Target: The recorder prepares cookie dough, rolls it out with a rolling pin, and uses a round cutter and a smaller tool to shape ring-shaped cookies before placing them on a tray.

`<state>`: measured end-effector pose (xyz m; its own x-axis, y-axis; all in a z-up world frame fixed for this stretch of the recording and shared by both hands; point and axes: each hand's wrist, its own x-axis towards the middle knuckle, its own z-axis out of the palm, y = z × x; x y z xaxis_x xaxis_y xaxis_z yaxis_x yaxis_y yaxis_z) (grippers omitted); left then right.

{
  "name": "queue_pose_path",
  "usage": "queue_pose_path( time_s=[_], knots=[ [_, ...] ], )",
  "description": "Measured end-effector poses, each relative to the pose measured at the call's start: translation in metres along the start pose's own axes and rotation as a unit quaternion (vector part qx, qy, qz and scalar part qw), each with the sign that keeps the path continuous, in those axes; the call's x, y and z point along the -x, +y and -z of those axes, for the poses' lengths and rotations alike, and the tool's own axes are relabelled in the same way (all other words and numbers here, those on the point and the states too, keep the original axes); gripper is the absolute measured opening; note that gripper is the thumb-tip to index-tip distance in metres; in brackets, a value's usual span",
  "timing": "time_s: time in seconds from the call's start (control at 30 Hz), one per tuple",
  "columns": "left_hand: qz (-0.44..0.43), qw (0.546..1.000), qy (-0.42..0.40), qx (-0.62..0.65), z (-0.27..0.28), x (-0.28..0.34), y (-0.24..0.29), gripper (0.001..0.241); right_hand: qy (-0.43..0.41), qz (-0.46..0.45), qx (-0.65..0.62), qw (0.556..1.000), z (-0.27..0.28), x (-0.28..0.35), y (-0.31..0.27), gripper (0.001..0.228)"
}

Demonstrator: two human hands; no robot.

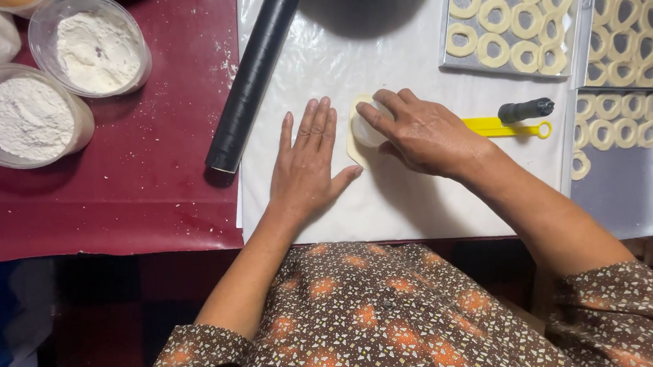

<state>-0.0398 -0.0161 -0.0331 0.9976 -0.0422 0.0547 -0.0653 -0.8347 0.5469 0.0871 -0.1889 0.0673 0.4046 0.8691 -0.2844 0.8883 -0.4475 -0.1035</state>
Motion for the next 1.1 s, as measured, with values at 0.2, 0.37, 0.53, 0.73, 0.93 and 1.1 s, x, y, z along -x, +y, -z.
queue_pose_path(
  time_s=[0.2,0.37,0.53,0.73,0.93,1.1],
  knots=[
    [0.009,0.998,-0.046,-0.033,0.006,-0.002,0.002,0.121,-0.013,0.009,-0.018,1.0,0.001,-0.005,0.002,0.079],
    [0.01,0.999,-0.042,-0.026,-0.004,-0.002,-0.003,0.123,-0.003,-0.017,-0.019,1.0,-0.002,-0.005,-0.003,0.081],
    [0.005,0.999,-0.041,-0.032,-0.004,0.0,-0.004,0.122,0.002,-0.066,-0.031,0.997,-0.005,-0.005,-0.012,0.073],
    [-0.001,0.999,-0.042,-0.019,-0.005,-0.003,-0.005,0.122,0.004,-0.176,-0.051,0.983,-0.01,-0.01,-0.024,0.067],
    [-0.004,0.999,-0.044,-0.02,-0.004,0.0,-0.005,0.121,0.023,-0.228,-0.05,0.972,-0.021,-0.008,-0.029,0.067],
    [-0.008,0.999,-0.042,-0.015,-0.004,-0.002,-0.006,0.121,0.046,-0.139,-0.054,0.988,-0.01,-0.005,-0.029,0.07]
  ],
)
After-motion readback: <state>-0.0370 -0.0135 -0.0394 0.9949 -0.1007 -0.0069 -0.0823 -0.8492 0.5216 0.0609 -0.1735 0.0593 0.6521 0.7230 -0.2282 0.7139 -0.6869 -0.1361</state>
